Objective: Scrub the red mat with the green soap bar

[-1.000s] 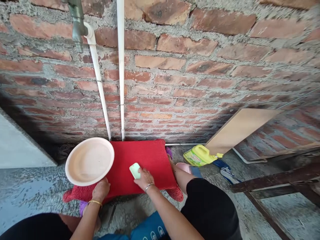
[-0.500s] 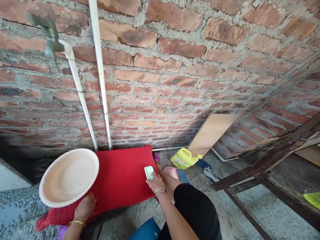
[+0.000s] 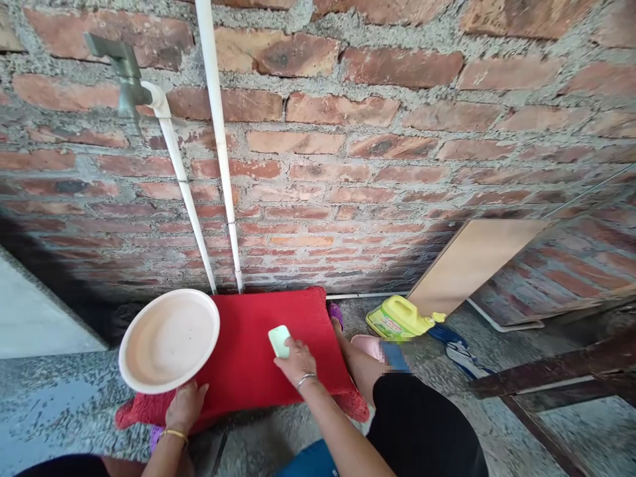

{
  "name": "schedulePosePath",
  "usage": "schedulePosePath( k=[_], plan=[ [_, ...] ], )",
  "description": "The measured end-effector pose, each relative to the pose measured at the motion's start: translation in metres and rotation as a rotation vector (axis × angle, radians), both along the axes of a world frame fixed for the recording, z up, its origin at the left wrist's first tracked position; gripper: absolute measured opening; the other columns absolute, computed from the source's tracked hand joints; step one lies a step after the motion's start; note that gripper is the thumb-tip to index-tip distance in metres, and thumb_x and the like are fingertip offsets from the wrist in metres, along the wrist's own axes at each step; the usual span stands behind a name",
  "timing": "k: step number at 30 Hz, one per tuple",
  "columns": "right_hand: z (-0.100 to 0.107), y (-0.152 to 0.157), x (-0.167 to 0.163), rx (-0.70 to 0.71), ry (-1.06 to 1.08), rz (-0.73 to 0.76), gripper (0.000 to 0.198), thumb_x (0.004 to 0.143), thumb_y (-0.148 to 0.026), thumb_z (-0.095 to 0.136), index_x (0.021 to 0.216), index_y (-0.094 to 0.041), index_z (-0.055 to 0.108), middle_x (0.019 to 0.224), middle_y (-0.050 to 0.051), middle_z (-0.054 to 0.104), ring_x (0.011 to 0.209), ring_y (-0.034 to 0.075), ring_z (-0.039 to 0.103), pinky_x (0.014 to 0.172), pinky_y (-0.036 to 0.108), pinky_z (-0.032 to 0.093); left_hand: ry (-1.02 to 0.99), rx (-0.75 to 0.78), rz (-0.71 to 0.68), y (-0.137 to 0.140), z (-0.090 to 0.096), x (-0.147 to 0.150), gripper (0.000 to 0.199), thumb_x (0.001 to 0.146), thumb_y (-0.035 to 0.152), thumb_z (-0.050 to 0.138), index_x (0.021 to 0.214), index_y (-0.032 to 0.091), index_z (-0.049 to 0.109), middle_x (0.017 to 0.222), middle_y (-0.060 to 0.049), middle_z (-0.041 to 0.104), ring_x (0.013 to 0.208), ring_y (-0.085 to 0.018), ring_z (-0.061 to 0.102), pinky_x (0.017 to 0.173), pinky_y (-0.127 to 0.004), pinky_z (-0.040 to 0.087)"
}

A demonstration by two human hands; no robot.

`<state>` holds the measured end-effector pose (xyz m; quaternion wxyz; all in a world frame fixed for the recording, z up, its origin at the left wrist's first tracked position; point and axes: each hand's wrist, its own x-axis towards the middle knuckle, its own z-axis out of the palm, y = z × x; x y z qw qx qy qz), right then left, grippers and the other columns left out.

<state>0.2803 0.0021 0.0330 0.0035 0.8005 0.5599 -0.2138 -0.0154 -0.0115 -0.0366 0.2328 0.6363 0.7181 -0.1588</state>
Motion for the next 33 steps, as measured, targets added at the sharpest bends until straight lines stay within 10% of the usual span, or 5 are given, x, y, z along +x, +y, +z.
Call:
schedulePosePath(
  k=[6,16,25,33],
  plan=[
    [-0.009,0.018,-0.069,-0.035,0.075,0.291,0.046,0.071,-0.039,0.064,0.114,-0.024,0.058,0.118,0.009,0.058,0.109,0.026,0.054,0.086,0.033,0.042,0.159,0.287,0.043,-0.016,0.009,0.006,0.057,0.089,0.046,0.04,0.126,0.005,0.053,0.121,-0.025,0.059,0.112,-0.035,0.055,0.088,-0.044,0.043],
    [0.015,0.019,0.053,-0.134,-0.122,-0.192,0.051,0.079,-0.043,0.054,0.124,-0.019,0.052,0.114,0.014,0.057,0.104,0.027,0.058,0.082,0.033,0.042,0.274,0.376,0.133,-0.023,0.005,0.026,0.063,0.088,0.054,0.041,0.133,0.011,0.05,0.126,-0.023,0.055,0.12,-0.037,0.046,0.099,-0.053,0.031],
    [-0.004,0.034,-0.091,-0.037,0.123,0.27,0.045,0.068,-0.034,0.064,0.112,-0.026,0.059,0.116,0.009,0.057,0.11,0.026,0.053,0.083,0.031,0.042,0.254,0.315,0.062,-0.023,-0.002,0.023,0.066,0.085,0.056,0.044,0.135,0.013,0.048,0.134,-0.024,0.049,0.126,-0.04,0.041,0.098,-0.059,0.03],
    [0.006,0.028,0.034,-0.084,-0.039,-0.12,0.044,0.073,-0.036,0.06,0.116,-0.025,0.059,0.113,0.016,0.058,0.103,0.033,0.057,0.081,0.042,0.041,0.215,0.204,0.07,-0.013,0.006,0.03,0.073,0.082,0.06,0.046,0.135,0.01,0.046,0.132,-0.029,0.049,0.12,-0.045,0.045,0.086,-0.064,0.037]
  ],
)
